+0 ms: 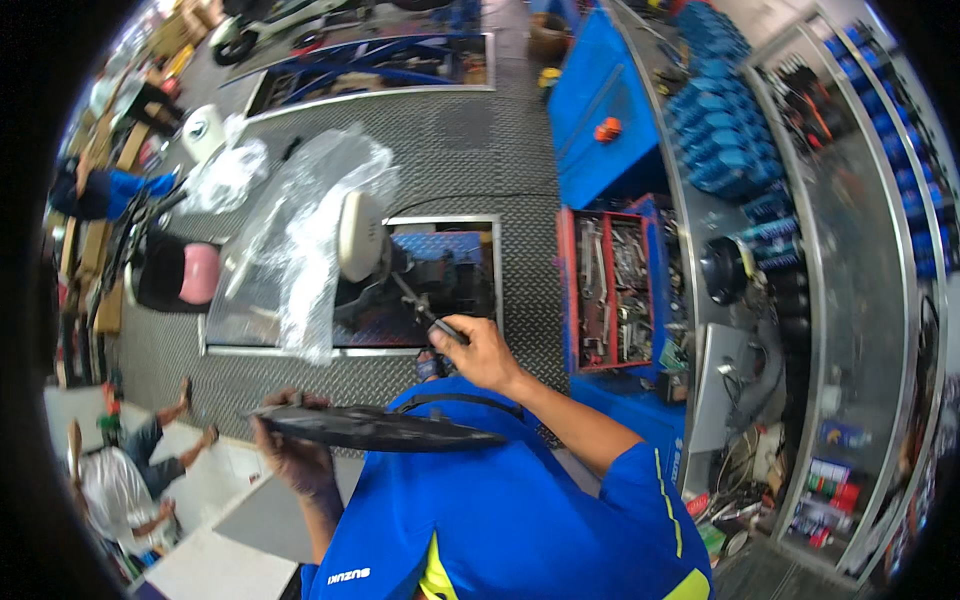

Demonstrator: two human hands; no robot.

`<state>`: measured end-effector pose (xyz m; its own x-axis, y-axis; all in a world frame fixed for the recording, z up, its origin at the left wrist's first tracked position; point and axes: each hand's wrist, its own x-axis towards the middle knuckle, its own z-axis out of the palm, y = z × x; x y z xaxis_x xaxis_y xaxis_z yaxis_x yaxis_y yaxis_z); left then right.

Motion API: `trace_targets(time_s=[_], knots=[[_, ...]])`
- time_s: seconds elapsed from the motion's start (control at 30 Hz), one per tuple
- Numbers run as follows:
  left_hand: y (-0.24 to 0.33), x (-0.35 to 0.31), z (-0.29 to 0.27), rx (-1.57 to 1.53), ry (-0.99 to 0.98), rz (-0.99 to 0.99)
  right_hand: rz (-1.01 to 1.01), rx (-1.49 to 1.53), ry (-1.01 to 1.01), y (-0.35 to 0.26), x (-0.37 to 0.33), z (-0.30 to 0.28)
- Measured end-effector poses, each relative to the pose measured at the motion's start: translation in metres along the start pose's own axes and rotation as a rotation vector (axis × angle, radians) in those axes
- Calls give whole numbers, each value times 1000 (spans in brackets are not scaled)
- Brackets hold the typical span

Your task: The person assembles a motorcycle dashboard by hand, first cutting a zip tie with pliers and then fitting the components together.

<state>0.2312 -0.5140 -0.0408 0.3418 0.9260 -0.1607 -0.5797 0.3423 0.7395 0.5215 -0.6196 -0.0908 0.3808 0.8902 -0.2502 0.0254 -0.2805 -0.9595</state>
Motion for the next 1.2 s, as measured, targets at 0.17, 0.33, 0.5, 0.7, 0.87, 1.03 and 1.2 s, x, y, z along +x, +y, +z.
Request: trace_targets(time_s=[0.17, 0.33, 0.5, 0.7, 0.87, 1.03, 1.2], knots=[[19, 22, -20, 14, 26, 98, 52, -290, 583, 160, -30, -81], [23, 24, -16, 96, 53, 129, 278, -600, 779, 256, -84, -170], [7, 37, 17, 146, 62, -1, 488, -605, 827, 347, -97, -302], [-3, 33, 41, 91, 20, 7, 280, -249, 531, 238, 4, -259], [-3, 21, 32, -2, 42, 101, -3, 631, -598, 74, 8, -97], [16, 21, 21, -103, 37, 227, -179, 20, -775, 3, -26, -5], [37, 16, -6, -218, 26, 272, -120, -179, -736, -43, -24, 38]])
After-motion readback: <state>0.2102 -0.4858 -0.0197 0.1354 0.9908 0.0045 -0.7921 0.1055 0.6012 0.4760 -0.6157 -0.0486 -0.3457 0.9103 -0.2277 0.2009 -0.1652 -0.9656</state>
